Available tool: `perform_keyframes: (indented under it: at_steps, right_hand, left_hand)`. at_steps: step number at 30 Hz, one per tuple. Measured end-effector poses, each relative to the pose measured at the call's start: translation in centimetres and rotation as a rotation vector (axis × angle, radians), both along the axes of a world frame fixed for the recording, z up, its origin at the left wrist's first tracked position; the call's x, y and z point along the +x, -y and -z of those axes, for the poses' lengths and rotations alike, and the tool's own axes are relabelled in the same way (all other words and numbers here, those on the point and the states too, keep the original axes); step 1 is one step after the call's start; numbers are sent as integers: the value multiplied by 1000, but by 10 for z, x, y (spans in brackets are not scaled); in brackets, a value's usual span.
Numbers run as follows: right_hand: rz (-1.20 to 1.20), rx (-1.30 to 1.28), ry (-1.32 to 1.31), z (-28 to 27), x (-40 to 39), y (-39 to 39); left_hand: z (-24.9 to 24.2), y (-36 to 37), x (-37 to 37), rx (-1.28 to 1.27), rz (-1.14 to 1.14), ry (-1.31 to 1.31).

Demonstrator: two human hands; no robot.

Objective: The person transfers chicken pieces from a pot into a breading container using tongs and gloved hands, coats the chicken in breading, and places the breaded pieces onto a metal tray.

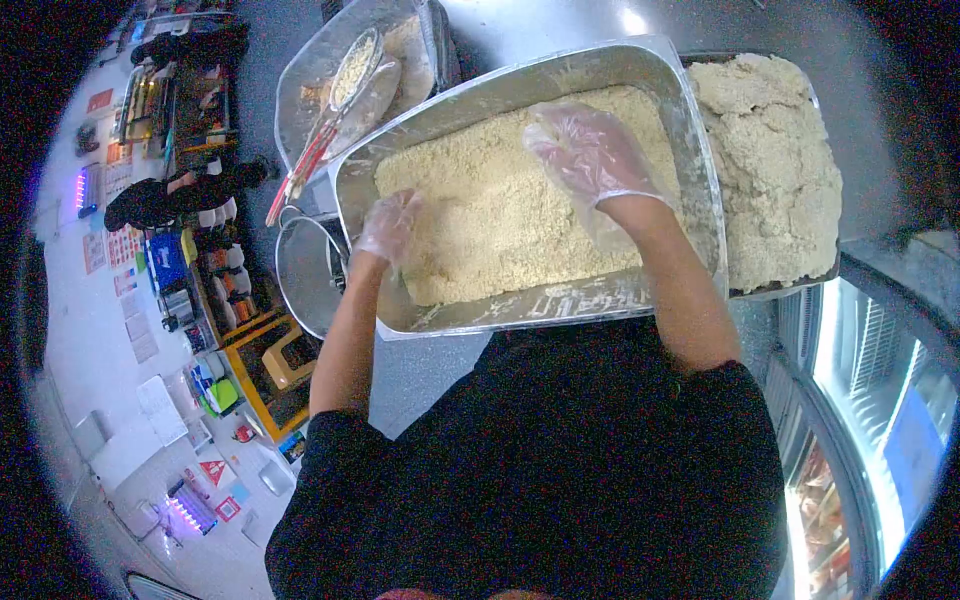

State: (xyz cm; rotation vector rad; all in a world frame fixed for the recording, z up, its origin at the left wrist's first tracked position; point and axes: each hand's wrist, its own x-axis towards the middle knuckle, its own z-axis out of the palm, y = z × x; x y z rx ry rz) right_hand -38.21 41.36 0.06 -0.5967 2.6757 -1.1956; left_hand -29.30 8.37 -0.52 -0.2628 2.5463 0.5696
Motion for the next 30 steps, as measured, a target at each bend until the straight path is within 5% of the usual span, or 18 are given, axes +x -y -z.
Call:
perform_keyframes:
  at_steps: [2,3,5,9,12,18,28,30]
  right_hand:
    - [-10,-24,-46,11,5,-1]
    - [-4,-23,-54,6,6,-2]
    - [-81,48,30,-5,8,-1]
    - [-86,182,-5,0,6,3]
    - [-47,145,-16,0,9,1]
    - [-115,113,77,6,4,5]
    - [-475,68,45,-14,33,42]
    - [-444,-476,75,-5,40,53]
  left_hand:
    - [-5,-9,-11,-404,23,189]
    - [-3,-8,-18,-404,28,181]
    - [4,-9,-27,-173,-111,232]
    - [0,-26,-17,9,10,417]
    - [16,-20,5,-9,214,272]
    - [-26,-38,13,59,10,230]
    - [-117,-90,18,134,36,-323]
    - [-119,-99,18,127,-10,-362]
